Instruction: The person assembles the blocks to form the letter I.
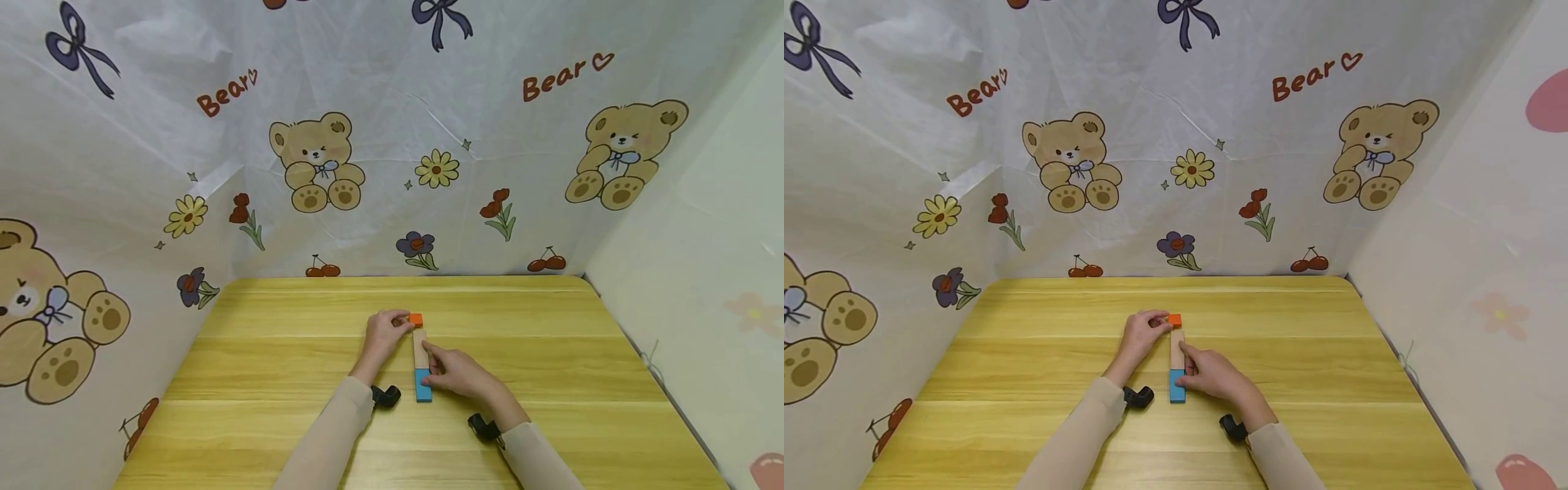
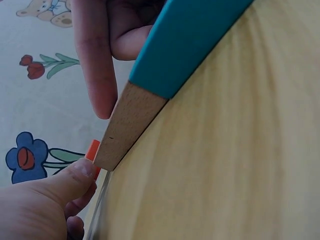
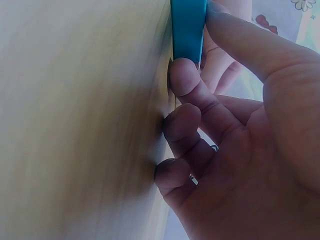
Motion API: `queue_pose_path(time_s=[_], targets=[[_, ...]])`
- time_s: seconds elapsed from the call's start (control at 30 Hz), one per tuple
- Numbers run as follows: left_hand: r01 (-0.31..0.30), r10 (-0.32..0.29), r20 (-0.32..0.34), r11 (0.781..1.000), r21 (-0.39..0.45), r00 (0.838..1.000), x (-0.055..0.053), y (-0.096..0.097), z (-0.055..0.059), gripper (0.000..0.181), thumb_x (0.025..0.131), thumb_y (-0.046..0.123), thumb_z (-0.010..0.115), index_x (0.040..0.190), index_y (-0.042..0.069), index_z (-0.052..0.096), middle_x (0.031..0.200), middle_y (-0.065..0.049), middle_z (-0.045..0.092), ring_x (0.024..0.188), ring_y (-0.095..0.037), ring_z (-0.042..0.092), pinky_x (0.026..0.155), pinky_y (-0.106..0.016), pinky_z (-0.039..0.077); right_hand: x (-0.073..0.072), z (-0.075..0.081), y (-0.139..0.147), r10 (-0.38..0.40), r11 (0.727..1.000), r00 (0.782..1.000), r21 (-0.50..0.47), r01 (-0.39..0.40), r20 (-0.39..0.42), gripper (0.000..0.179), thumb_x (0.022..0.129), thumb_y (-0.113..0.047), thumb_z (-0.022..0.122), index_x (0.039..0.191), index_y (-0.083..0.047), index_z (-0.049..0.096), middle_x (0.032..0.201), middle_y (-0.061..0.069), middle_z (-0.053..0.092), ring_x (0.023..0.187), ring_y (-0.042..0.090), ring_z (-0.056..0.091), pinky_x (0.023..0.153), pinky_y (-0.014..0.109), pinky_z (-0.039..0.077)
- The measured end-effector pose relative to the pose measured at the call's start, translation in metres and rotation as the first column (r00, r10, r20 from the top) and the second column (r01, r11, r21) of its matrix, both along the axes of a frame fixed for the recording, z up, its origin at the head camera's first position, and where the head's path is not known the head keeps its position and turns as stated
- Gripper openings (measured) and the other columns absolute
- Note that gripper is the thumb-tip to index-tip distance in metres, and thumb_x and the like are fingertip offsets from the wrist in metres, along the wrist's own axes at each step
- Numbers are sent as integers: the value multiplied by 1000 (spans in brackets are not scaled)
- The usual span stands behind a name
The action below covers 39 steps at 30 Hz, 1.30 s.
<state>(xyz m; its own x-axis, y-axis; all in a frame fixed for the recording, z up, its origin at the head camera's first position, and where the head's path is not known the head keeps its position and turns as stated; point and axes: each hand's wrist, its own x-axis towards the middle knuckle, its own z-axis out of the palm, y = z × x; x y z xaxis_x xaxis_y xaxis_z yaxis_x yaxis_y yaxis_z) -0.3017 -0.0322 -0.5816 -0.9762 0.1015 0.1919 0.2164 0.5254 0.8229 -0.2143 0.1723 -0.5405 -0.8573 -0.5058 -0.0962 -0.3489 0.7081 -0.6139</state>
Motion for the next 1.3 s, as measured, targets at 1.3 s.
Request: queue_pose_path(time_s=[1.3], targets=[[0,-1,-29,999,-37,1000,2,-1,1,24,93,23,84,116,14,84,92,4,82,83,-12,71,87,-37,58,-3,-1,3,8,1000,1000,-10,-8,5,81,98,-37,77,160,2,43,86,-10,57,68,2,47,66,23,38]])
